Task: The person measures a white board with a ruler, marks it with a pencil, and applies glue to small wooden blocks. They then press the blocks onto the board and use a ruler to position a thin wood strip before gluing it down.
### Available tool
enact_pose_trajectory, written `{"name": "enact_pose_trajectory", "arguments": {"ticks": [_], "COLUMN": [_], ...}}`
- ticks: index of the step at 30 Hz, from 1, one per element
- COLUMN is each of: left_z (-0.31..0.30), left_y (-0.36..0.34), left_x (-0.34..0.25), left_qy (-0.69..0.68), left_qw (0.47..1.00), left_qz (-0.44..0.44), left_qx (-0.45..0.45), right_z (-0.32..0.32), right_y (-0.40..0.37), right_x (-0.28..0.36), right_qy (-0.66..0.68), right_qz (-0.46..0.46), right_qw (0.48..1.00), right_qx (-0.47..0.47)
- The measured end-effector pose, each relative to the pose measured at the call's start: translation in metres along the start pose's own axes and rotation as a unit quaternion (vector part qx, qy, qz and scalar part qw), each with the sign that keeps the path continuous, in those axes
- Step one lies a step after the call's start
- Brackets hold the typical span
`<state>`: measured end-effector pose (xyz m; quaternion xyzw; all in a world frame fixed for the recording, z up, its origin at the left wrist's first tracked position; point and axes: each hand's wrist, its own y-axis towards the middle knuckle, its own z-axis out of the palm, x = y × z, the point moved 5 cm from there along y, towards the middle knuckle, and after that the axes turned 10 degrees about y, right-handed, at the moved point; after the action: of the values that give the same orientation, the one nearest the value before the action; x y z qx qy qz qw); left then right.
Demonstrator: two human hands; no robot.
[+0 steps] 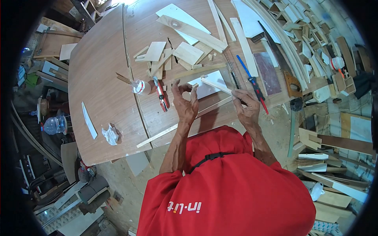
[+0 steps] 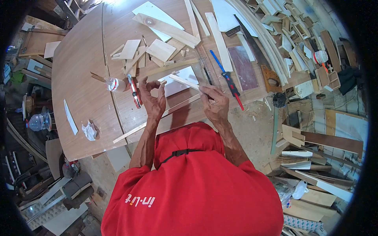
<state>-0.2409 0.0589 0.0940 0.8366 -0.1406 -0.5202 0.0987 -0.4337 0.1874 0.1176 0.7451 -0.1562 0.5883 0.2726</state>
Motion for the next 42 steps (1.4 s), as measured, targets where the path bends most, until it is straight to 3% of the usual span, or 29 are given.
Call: {"name": "enact_pose_trajectory", "arguments": {"ticks": [7,11,13,14,16,17,19,26,28,34,42], "left_z": [-0.003,-0.001,0.003,0.001,0.008,0.008,0.012,0.020,0.019,0.017,0.015], "left_y": [-0.003,-0.003,-0.003,-0.005,-0.013,-0.013,-0.019,-0.023,-0.023,-0.023,-0.025], "left_x": [-0.009,0.005,0.023,0.027,0.038,0.038,0.041,0.051,0.051,0.044,0.048], "left_qy": [0.074,0.038,-0.165,-0.165,-0.341,-0.341,-0.400,-0.455,-0.430,-0.352,-0.366], "left_qw": [0.997,0.999,0.980,0.980,0.871,0.872,0.822,0.778,0.800,0.852,0.838], "left_qz": [0.025,-0.004,-0.109,-0.108,-0.350,-0.350,-0.403,-0.431,-0.417,-0.386,-0.403], "left_qx": [-0.004,-0.016,-0.005,-0.004,0.045,0.046,0.045,0.045,0.041,0.042,0.029], "right_z": [0.010,0.007,0.002,0.001,0.002,0.003,0.009,0.012,0.008,0.014,0.000], "right_y": [0.003,-0.003,-0.006,-0.006,-0.008,-0.008,-0.011,-0.021,-0.022,-0.009,-0.015], "right_x": [0.022,0.011,-0.008,-0.008,-0.018,-0.018,-0.019,-0.024,-0.025,-0.015,-0.019], "right_qy": [-0.104,-0.130,-0.004,-0.004,0.084,0.084,0.093,0.079,0.092,0.072,0.084], "right_qz": [-0.140,-0.133,0.060,0.060,0.193,0.193,0.167,0.141,0.176,0.147,0.176], "right_qw": [0.983,0.982,0.998,0.998,0.978,0.978,0.981,0.986,0.980,0.986,0.981], "right_qx": [0.053,0.015,-0.032,-0.032,-0.001,-0.002,0.014,0.029,0.021,0.016,0.012]}}
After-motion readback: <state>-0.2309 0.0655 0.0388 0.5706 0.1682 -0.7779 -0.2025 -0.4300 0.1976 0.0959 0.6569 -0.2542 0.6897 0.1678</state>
